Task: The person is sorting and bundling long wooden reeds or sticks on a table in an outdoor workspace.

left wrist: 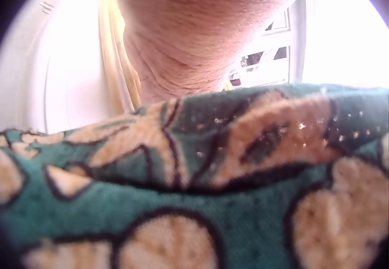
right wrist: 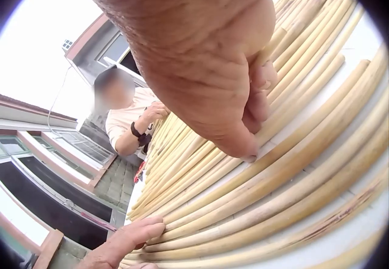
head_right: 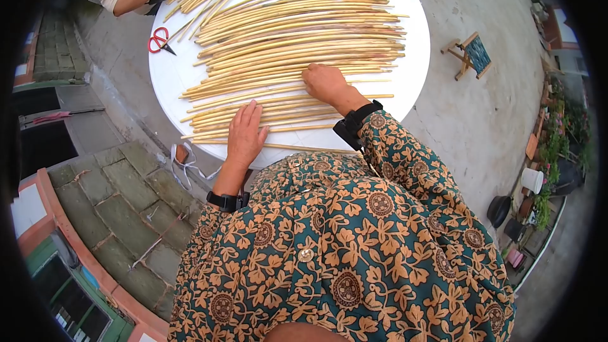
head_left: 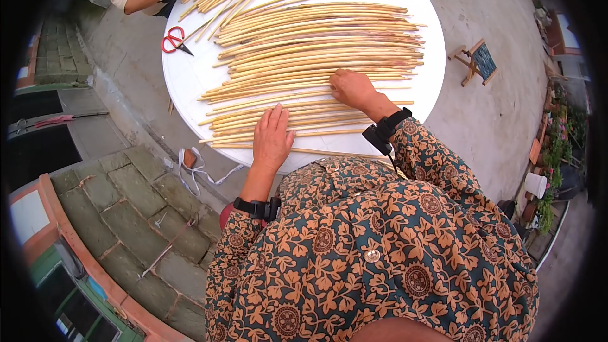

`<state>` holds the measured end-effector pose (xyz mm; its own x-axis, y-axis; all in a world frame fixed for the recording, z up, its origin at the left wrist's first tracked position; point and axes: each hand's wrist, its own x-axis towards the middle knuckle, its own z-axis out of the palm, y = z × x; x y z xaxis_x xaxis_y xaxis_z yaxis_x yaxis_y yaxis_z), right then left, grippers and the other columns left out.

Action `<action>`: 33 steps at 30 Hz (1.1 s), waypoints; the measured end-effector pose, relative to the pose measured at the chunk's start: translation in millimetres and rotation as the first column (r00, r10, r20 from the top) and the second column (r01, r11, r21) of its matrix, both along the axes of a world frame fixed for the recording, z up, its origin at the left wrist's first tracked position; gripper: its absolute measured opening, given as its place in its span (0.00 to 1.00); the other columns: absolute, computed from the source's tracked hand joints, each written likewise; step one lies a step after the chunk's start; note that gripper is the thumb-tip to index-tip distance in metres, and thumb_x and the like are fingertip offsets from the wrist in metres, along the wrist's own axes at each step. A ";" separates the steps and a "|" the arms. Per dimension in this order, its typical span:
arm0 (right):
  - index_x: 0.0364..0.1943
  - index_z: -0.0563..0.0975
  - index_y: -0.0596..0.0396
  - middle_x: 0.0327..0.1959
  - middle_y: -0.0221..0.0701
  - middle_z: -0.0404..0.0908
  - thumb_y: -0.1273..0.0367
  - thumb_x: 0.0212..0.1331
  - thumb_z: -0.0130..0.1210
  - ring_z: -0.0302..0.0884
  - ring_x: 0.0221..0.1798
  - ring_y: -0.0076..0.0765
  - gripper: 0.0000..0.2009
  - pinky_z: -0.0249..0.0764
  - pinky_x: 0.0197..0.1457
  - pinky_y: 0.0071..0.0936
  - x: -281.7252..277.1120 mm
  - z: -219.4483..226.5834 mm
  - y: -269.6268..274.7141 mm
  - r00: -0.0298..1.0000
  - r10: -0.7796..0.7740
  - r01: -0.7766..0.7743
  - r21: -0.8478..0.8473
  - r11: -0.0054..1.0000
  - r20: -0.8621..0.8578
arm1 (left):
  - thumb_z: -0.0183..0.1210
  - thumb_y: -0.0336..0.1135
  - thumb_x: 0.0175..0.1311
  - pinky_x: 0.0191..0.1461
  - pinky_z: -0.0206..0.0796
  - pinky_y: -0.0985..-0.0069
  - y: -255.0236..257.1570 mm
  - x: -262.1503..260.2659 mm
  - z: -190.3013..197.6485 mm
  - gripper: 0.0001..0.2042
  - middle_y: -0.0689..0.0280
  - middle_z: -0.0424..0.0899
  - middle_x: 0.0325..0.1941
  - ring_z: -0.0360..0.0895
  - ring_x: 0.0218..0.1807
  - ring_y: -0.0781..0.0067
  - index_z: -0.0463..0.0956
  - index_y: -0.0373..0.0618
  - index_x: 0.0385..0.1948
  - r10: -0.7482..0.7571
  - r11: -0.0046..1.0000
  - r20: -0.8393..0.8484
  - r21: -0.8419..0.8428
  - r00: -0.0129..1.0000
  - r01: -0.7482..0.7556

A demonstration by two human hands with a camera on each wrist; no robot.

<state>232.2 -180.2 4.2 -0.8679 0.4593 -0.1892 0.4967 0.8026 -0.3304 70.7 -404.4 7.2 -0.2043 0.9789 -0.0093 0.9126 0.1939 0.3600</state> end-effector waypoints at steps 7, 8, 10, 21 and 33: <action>0.34 0.77 0.51 0.34 0.36 0.80 0.67 0.54 0.53 0.77 0.42 0.46 0.06 0.74 0.42 0.41 -1.6 18.5 -2.1 0.994 0.016 -0.002 -0.129 0.992 0.106 | 0.61 0.37 0.56 0.67 0.53 0.59 -6.0 -2.9 1.2 0.28 0.60 0.62 0.67 0.58 0.67 0.54 0.65 0.46 0.60 -0.011 1.000 0.027 -0.011 1.000 0.011; 0.34 0.77 0.50 0.35 0.35 0.80 0.66 0.54 0.53 0.77 0.42 0.46 0.06 0.74 0.42 0.42 0.4 22.3 -1.0 0.996 -0.008 0.021 -0.148 0.989 0.085 | 0.61 0.37 0.56 0.67 0.53 0.59 -7.7 -3.6 0.8 0.28 0.60 0.62 0.67 0.58 0.67 0.54 0.65 0.46 0.60 -0.011 1.000 0.029 -0.011 1.000 0.012; 0.36 0.77 0.48 0.35 0.34 0.80 0.65 0.55 0.55 0.77 0.41 0.46 0.07 0.73 0.42 0.42 3.5 34.9 1.8 0.997 -0.058 0.065 -0.187 0.980 0.045 | 0.61 0.37 0.56 0.67 0.54 0.59 -9.3 -5.3 0.1 0.28 0.60 0.63 0.67 0.58 0.67 0.54 0.65 0.46 0.60 -0.013 1.000 0.022 0.006 1.000 0.013; 0.45 0.75 0.53 0.35 0.39 0.80 0.60 0.64 0.50 0.77 0.39 0.46 0.13 0.72 0.42 0.36 44.2 61.5 54.4 0.947 -0.280 0.229 -0.282 0.932 -0.155 | 0.61 0.38 0.56 0.68 0.51 0.60 -2.4 5.3 -1.0 0.28 0.61 0.63 0.66 0.58 0.67 0.56 0.65 0.47 0.60 0.032 0.998 0.009 -0.045 0.999 -0.032; 0.36 0.80 0.48 0.40 0.34 0.78 0.62 0.57 0.56 0.78 0.41 0.46 0.08 0.75 0.43 0.42 42.9 1.4 17.4 0.971 -0.212 0.203 -0.082 0.976 -0.109 | 0.61 0.37 0.55 0.67 0.52 0.59 3.3 9.7 1.8 0.27 0.61 0.62 0.67 0.58 0.67 0.55 0.66 0.45 0.59 -0.014 0.999 0.007 -0.030 1.000 0.015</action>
